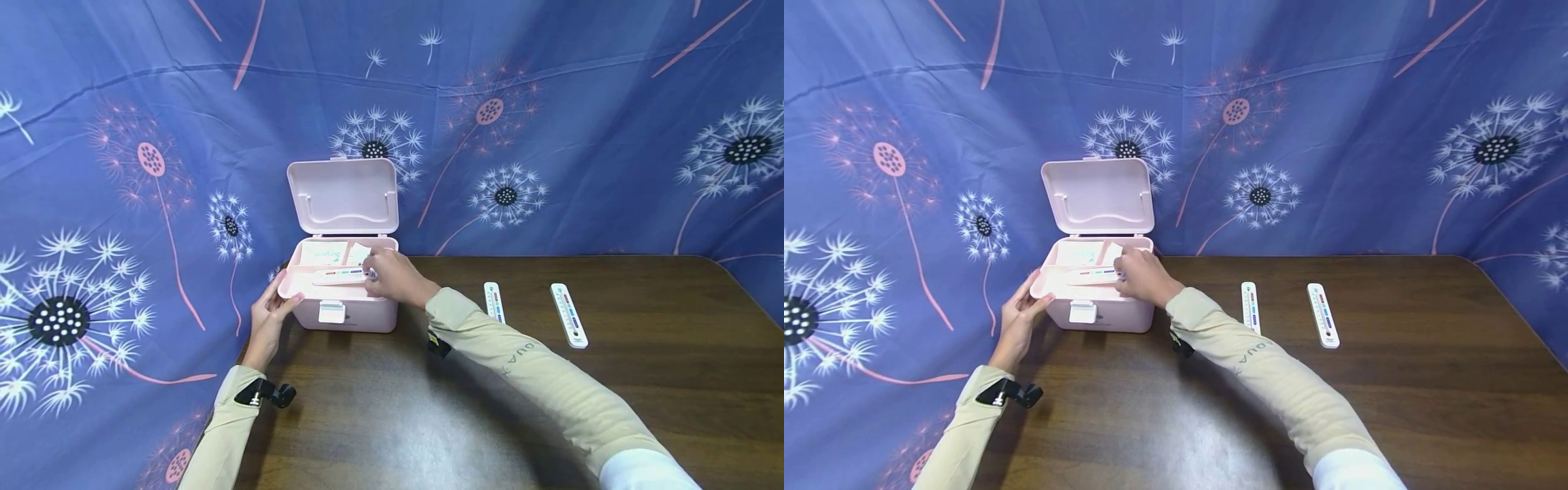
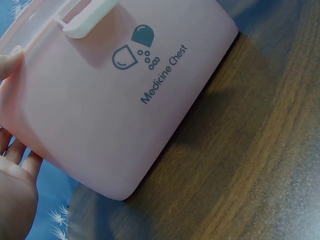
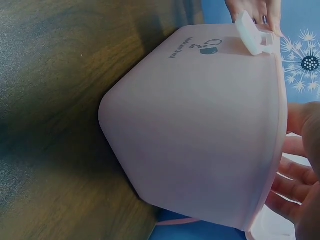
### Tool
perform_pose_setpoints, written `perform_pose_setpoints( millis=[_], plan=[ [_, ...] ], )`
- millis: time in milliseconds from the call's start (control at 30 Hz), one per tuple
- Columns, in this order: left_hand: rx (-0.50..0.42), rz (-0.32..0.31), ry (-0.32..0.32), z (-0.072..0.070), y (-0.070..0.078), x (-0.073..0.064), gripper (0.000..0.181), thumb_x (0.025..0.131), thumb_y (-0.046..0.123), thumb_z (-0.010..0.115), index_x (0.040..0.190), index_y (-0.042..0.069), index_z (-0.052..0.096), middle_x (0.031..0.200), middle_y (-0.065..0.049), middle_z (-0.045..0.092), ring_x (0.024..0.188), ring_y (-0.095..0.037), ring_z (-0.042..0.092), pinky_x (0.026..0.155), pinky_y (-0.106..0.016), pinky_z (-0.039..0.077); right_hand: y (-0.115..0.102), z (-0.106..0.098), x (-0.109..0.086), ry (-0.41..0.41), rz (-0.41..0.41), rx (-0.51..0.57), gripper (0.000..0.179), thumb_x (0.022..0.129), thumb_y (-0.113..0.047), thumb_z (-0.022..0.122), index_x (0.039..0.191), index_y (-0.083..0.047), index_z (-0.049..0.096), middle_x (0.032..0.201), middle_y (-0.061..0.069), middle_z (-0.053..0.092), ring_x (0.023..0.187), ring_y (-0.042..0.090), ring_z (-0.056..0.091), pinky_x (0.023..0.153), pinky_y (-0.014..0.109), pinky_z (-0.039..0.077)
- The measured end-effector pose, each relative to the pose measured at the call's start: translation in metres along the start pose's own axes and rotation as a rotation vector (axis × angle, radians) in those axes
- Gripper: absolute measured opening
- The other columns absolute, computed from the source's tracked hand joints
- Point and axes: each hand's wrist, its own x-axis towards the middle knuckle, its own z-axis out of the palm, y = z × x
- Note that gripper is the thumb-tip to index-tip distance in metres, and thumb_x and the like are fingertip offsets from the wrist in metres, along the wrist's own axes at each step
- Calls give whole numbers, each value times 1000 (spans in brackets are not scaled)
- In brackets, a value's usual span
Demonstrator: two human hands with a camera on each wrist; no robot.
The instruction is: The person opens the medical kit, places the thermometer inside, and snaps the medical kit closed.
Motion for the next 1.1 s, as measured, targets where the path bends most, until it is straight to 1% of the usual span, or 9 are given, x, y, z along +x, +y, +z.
perform_pose_setpoints(
  millis=[233,400,633,900,1100],
  plan=[
    [-1,8,8,0,0,0,65,79,-3,71,139,2,46,144,-13,41,129,-20,40,103,-20,35,-4,3,-1,29,-11,-77,5,75,-11,67,79,-8,69,84,5,58,65,17,54,55,33,49],
    [-2,6,9,0,0,0,65,80,-4,71,139,2,45,144,-13,42,129,-20,40,103,-21,35,-7,4,-3,65,-21,-100,3,73,-11,65,72,-10,67,81,4,58,61,18,53,52,33,48],
    [-19,8,5,0,0,0,64,80,-5,70,139,2,45,144,-14,41,130,-21,39,104,-22,34,-9,8,-4,107,-17,-109,9,72,-8,65,64,-11,64,80,4,60,60,19,54,51,33,47],
    [-16,3,1,0,0,0,64,81,-6,69,139,2,45,144,-13,41,130,-23,38,106,-25,32,-10,10,-6,147,-28,-116,12,72,-8,65,61,-13,66,80,3,61,62,21,57,54,34,49],
    [-19,-1,-2,0,0,-1,64,81,-6,69,139,1,45,144,-15,42,129,-22,40,105,-24,34,-9,14,-8,179,-35,-134,12,72,-7,64,61,-13,66,78,3,59,59,20,54,53,33,48]
  ],
)
